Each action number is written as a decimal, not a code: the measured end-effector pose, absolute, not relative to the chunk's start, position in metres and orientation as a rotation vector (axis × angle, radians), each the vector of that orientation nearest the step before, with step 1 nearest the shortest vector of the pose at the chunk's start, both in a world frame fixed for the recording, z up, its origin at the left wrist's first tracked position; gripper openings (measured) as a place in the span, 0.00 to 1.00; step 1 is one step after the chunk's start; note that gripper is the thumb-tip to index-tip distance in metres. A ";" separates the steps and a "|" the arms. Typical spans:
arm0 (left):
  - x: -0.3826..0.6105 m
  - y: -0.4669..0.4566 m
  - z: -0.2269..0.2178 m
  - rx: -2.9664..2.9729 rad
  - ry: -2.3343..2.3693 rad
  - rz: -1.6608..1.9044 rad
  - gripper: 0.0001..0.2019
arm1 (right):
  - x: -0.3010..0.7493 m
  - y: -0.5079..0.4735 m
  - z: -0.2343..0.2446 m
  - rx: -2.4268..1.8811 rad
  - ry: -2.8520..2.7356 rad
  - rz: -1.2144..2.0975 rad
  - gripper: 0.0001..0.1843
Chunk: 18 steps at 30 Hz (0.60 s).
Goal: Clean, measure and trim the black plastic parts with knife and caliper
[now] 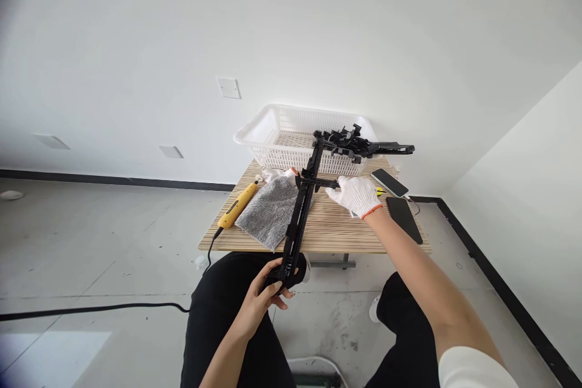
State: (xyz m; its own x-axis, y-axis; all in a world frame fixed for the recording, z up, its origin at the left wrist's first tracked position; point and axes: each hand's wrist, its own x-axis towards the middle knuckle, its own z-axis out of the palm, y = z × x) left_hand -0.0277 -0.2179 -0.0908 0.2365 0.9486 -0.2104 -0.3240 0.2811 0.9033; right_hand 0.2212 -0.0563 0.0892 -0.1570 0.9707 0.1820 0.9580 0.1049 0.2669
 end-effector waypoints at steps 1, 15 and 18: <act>-0.028 -0.218 -0.091 0.855 0.917 1.038 0.28 | 0.222 -0.057 0.089 2.005 2.313 0.517 0.34; -0.029 -0.217 -0.084 0.808 0.877 1.028 0.25 | 0.229 -0.040 0.092 2.182 2.255 0.711 0.25; -0.029 -0.217 -0.083 0.806 0.876 1.029 0.25 | 0.228 -0.036 0.090 2.266 2.252 0.725 0.25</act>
State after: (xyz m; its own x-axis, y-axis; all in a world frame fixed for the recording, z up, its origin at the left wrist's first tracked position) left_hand -0.0292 -0.2173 -0.0834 0.2605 0.9398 -0.2213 -0.3679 0.3085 0.8772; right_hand 0.2282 -0.0356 0.0905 -0.0382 0.9171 0.3969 0.9763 -0.0503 0.2103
